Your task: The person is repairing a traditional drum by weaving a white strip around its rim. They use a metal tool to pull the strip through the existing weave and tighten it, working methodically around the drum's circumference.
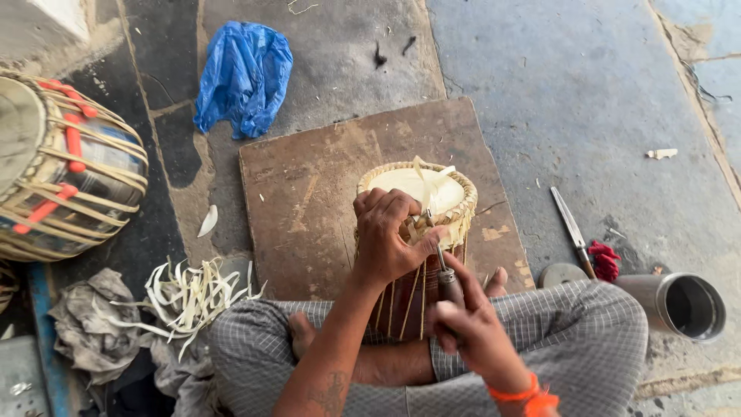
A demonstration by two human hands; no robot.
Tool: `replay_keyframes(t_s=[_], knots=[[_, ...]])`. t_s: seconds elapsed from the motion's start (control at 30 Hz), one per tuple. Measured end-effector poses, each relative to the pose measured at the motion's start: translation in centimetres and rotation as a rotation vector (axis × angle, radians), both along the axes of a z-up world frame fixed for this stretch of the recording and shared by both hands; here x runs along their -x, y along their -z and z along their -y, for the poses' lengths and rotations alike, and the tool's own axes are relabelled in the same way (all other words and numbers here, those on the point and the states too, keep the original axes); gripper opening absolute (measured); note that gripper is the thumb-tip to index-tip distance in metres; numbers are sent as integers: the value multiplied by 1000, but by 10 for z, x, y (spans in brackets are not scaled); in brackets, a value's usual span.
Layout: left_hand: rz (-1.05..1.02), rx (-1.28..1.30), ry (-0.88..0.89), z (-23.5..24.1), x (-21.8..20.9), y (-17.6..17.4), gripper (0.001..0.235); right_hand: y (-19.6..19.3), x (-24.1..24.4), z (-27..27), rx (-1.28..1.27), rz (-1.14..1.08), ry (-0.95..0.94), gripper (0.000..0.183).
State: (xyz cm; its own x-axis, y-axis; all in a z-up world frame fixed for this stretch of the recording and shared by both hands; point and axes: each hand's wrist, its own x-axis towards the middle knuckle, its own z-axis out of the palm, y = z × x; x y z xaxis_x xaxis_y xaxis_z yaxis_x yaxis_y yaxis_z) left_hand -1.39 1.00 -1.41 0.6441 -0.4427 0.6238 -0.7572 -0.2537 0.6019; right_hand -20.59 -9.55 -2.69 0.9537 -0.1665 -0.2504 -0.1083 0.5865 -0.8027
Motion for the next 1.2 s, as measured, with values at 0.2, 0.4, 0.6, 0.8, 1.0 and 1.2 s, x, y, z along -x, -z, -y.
replay_keyframes(t_s=[0.2, 0.4, 0.6, 0.8, 1.0, 1.2], knots=[[90, 51, -6, -8, 42, -17, 38, -27, 12, -25, 840, -399, 22, 45], [14, 31, -9, -22, 59, -22, 22, -24, 32, -35, 1190, 3, 79, 58], [43, 106, 30, -20, 61, -21, 6, -66, 43, 5, 1631, 200, 136, 42], [334, 15, -5, -3, 62, -17, 9, -113, -11, 38, 1924, 529, 342, 48], [318, 76, -21, -14, 61, -18, 19, -103, 28, 14, 1716, -16, -307, 19], [286, 125, 35, -13, 76, -26, 22, -91, 48, 24, 1272, -110, -158, 39]])
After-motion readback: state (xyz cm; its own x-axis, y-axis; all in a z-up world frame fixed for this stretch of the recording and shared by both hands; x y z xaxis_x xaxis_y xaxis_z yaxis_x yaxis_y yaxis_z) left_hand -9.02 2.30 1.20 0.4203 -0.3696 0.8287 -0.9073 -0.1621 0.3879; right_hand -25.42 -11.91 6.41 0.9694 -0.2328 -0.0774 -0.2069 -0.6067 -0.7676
